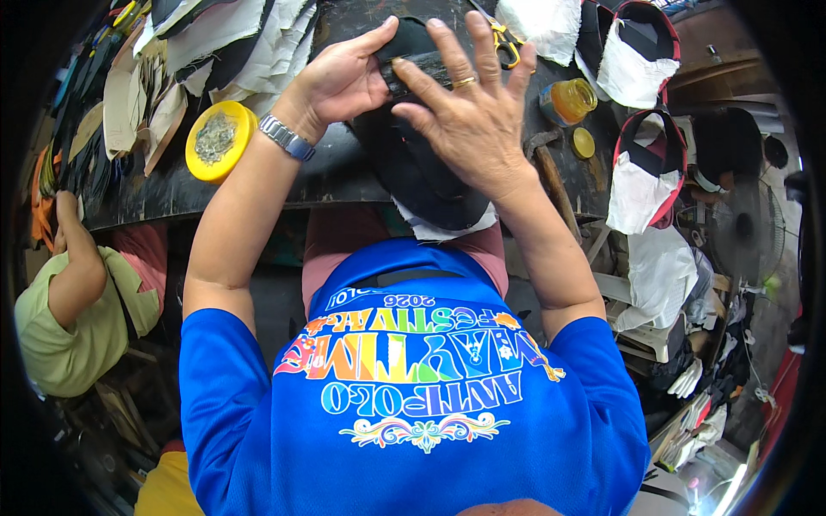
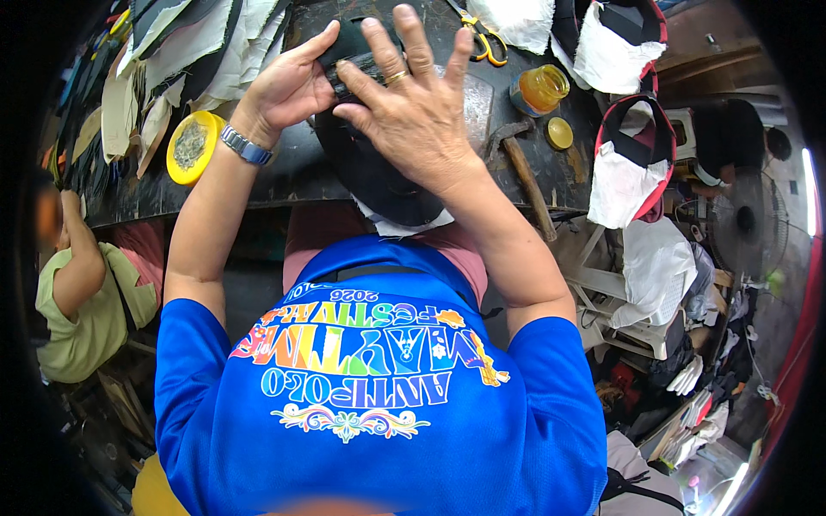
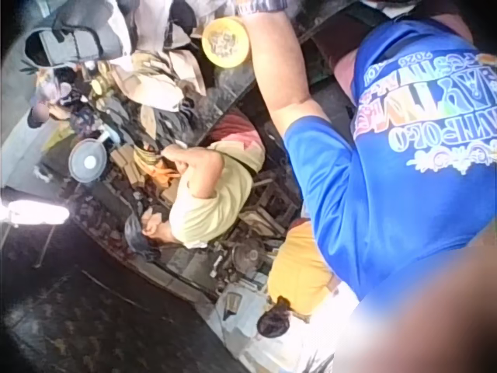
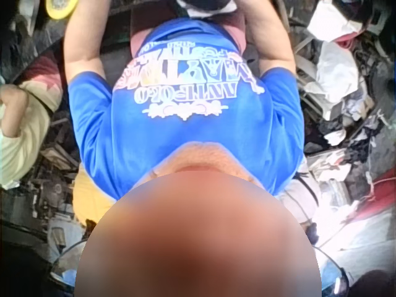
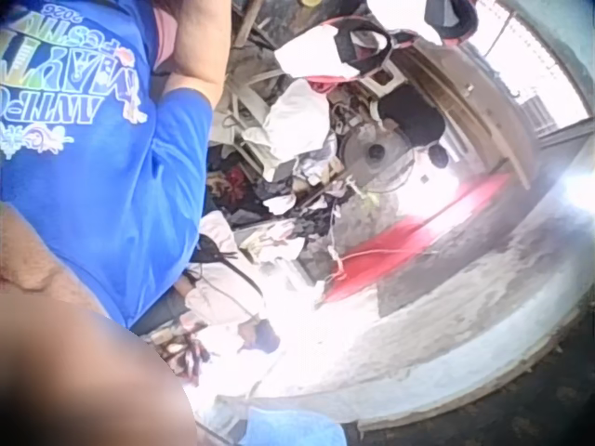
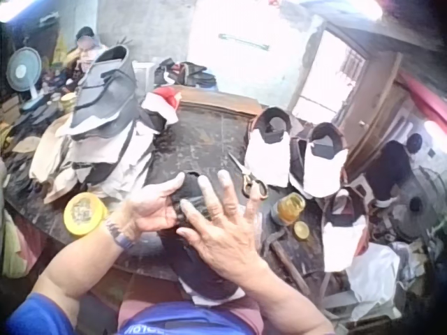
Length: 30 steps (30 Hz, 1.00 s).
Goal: The person inserts a white cloth into a black slip-on shoe, then applies a substance from a small jar to the shoe's upper and edges. They repeatedly press and smooth the treated areas with their fingers, flip the shoe to inspect the interior, and continue applying the substance to different sections.
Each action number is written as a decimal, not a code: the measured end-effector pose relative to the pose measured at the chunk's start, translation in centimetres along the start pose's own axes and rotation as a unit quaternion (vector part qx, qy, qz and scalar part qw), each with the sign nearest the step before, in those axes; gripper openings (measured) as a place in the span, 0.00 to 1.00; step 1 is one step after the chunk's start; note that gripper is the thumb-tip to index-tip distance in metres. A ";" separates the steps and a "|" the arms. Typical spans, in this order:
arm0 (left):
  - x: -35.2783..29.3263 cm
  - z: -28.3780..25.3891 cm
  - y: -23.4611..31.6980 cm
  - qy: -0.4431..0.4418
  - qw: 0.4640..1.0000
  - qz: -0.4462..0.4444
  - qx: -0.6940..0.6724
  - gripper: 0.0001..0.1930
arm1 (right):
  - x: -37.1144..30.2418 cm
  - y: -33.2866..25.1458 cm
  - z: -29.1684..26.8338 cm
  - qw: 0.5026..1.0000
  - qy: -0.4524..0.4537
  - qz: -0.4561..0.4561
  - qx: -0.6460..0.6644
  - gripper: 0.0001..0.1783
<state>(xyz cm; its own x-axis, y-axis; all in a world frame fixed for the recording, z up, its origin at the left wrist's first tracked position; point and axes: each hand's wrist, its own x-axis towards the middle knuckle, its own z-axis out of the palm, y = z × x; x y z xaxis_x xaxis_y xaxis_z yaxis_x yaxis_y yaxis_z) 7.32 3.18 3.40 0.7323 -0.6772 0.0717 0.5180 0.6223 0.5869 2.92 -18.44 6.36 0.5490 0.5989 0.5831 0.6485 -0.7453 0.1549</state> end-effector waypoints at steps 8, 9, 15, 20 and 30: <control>-0.2 -0.2 0.0 -0.042 0.999 0.004 -0.033 0.23 | -1.1 0.3 -0.1 0.989 0.024 0.016 0.143 0.21; -0.2 -0.2 0.0 -0.036 0.999 0.006 -0.034 0.24 | -1.1 0.6 0.2 0.986 0.036 0.032 0.158 0.22; 0.0 -0.6 0.1 -0.034 0.998 -0.006 -0.057 0.24 | -2.4 1.8 2.1 0.985 0.017 0.108 0.135 0.23; 0.1 -0.8 0.1 -0.029 0.998 -0.008 -0.058 0.25 | -3.0 2.8 3.1 0.983 0.023 0.152 0.100 0.26; 0.0 -0.3 0.0 0.023 0.999 -0.001 -0.037 0.24 | -3.3 3.7 1.3 0.994 0.025 0.094 0.050 0.28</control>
<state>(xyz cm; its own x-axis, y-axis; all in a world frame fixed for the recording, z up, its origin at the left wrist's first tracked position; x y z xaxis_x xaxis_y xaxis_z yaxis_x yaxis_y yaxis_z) 7.45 3.35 3.15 0.7493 -0.6615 0.0324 0.5498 0.6485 0.5265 4.17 -22.77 4.01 0.6396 0.4352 0.6337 0.5885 -0.8075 -0.0394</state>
